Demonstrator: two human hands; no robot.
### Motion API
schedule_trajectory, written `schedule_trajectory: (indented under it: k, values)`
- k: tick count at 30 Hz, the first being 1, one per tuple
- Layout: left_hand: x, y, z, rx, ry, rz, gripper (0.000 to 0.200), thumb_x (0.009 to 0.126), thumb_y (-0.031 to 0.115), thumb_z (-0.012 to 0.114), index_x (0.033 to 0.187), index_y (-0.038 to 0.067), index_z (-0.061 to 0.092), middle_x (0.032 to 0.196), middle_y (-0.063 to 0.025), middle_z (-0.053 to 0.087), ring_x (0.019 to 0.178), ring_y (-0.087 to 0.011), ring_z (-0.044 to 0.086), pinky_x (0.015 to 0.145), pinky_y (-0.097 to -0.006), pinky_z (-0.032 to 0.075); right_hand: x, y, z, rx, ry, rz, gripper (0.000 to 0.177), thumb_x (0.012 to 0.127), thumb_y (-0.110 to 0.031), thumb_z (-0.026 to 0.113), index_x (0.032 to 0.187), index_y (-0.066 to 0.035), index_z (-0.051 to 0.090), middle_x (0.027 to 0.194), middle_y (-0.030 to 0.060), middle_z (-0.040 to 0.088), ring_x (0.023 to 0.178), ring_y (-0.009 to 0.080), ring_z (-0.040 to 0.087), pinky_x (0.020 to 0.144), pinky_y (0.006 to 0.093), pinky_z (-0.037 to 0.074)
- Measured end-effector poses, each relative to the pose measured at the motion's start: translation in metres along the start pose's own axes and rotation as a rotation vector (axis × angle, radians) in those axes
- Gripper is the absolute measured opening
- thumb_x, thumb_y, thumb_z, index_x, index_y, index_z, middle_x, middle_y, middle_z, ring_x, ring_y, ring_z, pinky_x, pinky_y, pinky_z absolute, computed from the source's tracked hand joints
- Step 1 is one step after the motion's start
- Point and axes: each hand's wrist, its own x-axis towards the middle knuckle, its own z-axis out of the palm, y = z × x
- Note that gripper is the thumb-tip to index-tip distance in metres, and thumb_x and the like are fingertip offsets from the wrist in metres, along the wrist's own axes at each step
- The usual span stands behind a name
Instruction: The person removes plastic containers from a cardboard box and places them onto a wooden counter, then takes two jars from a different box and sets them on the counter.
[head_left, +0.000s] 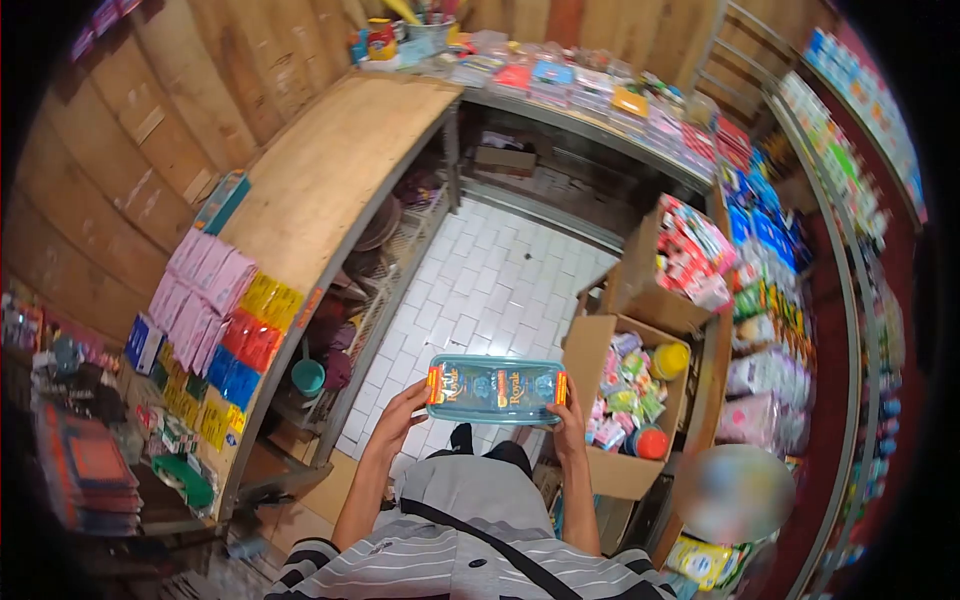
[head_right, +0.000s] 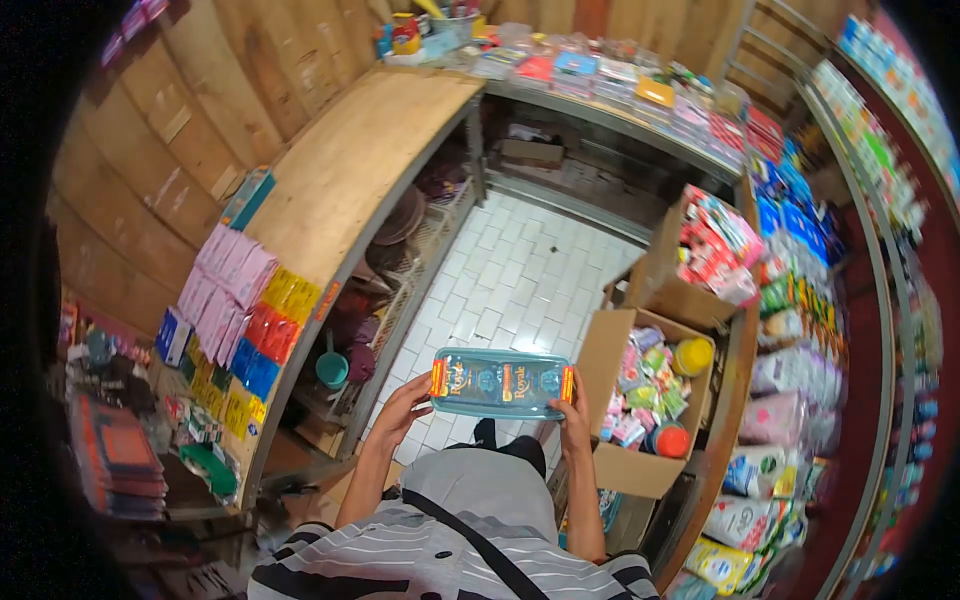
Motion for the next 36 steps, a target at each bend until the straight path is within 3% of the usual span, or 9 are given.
schedule_trajectory:
  k: [7, 19, 29, 36]
  values:
    - [0.013, 0.034, -0.053, -0.156, 0.174, 0.055, 0.062, 0.094, 0.042, 0.059, 0.144, 0.008, 0.045, 0.134, -0.0080, 0.055, 0.122, -0.0179, 0.048, 0.100, -0.0386, 0.036, 0.077, 0.001, 0.089, -0.096, -0.143, 0.075, 0.081, 0.071, 0.000, 0.060, 0.148, -0.006, 0.035, 0.139, 0.0104, 0.046, 0.127, 0.0216, 0.045, 0.106, 0.0319, 0.034]
    - [0.080, 0.084, -0.120, -0.396, 0.451, 0.096, 0.055, 0.095, 0.043, 0.057, 0.140, 0.010, 0.050, 0.129, -0.0049, 0.059, 0.120, -0.0179, 0.050, 0.100, -0.0399, 0.035, 0.251, 0.017, 0.216, -0.263, -0.507, 0.258, 0.081, 0.070, -0.003, 0.058, 0.148, -0.009, 0.037, 0.140, 0.0102, 0.046, 0.128, 0.0218, 0.044, 0.105, 0.0345, 0.036]
    - [0.132, 0.132, -0.162, -0.569, 0.658, 0.206, 0.063, 0.092, 0.047, 0.060, 0.142, 0.010, 0.047, 0.139, -0.0070, 0.051, 0.131, -0.0228, 0.043, 0.104, -0.0452, 0.034, 0.365, 0.020, 0.345, -0.364, -0.781, 0.291, 0.085, 0.069, 0.002, 0.057, 0.150, -0.004, 0.031, 0.144, 0.0113, 0.044, 0.132, 0.0229, 0.041, 0.109, 0.0339, 0.031]
    - [0.155, 0.166, -0.215, -0.588, 0.809, 0.241, 0.062, 0.092, 0.045, 0.061, 0.140, 0.007, 0.049, 0.136, -0.0077, 0.054, 0.127, -0.0208, 0.046, 0.104, -0.0431, 0.036, 0.412, 0.053, 0.430, -0.343, -0.891, 0.354, 0.086, 0.069, 0.005, 0.059, 0.150, -0.002, 0.030, 0.146, 0.0131, 0.042, 0.134, 0.0229, 0.040, 0.111, 0.0336, 0.031]
